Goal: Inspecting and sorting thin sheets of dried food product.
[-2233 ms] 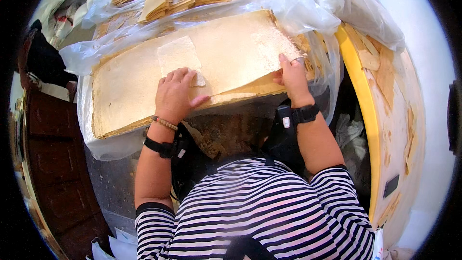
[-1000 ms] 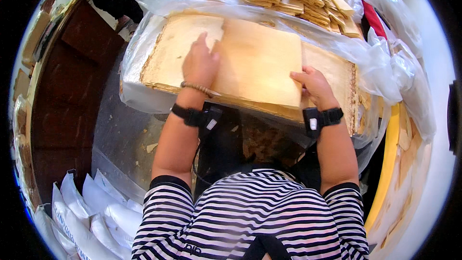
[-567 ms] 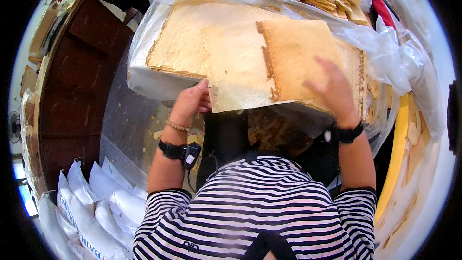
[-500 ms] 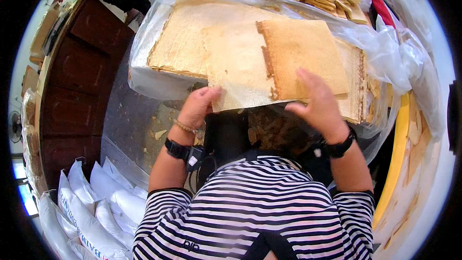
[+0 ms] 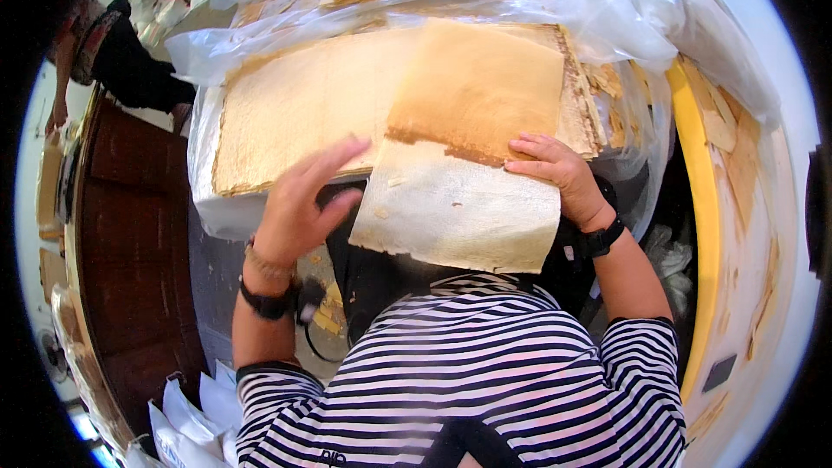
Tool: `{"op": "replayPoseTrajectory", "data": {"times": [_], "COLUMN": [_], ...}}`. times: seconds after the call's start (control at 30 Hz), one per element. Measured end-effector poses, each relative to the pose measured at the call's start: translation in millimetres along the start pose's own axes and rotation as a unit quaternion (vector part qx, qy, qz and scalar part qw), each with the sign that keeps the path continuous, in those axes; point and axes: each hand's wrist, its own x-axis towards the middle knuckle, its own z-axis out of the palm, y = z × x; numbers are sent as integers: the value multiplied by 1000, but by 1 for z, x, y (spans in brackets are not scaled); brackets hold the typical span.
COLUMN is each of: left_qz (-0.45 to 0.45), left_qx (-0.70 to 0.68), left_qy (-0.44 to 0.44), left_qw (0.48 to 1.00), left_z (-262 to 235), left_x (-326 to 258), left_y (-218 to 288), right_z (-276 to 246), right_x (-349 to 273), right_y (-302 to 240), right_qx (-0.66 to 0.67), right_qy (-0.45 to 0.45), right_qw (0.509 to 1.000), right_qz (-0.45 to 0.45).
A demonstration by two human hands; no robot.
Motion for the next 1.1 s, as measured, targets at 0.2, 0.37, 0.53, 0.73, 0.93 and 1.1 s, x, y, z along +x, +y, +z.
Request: {"op": "replayPoseTrajectory", "data": {"times": [0.2,0.37,0.53,0.73,0.93,1.1], "left_qz": [167,202,-239,-260,-258,-106], "left_qx": [268,-143,-298,-30,47,289], "left_qy": [-157,-140,-50,46,44,170], "left_qw": [936,959,923,964,964,936], "left_z": [58,82,112,136,137,136], "left_x": [53,88,105,110,115,111], "left_y": [-44,-83,-61,-49,-40,-19], "right_z": [-16,-21,-16,1,10,5], "right_x": [-9,-14,4,24,23,20], "right_y": [13,26,20,12,11,8], "right_qx": [125,224,180,1,-357,-205], "right_qy": [-26,-26,114,210,210,-6], "right_qw": [991,969,924,916,897,972], "right_qz": [47,101,317,342,157,114]}}
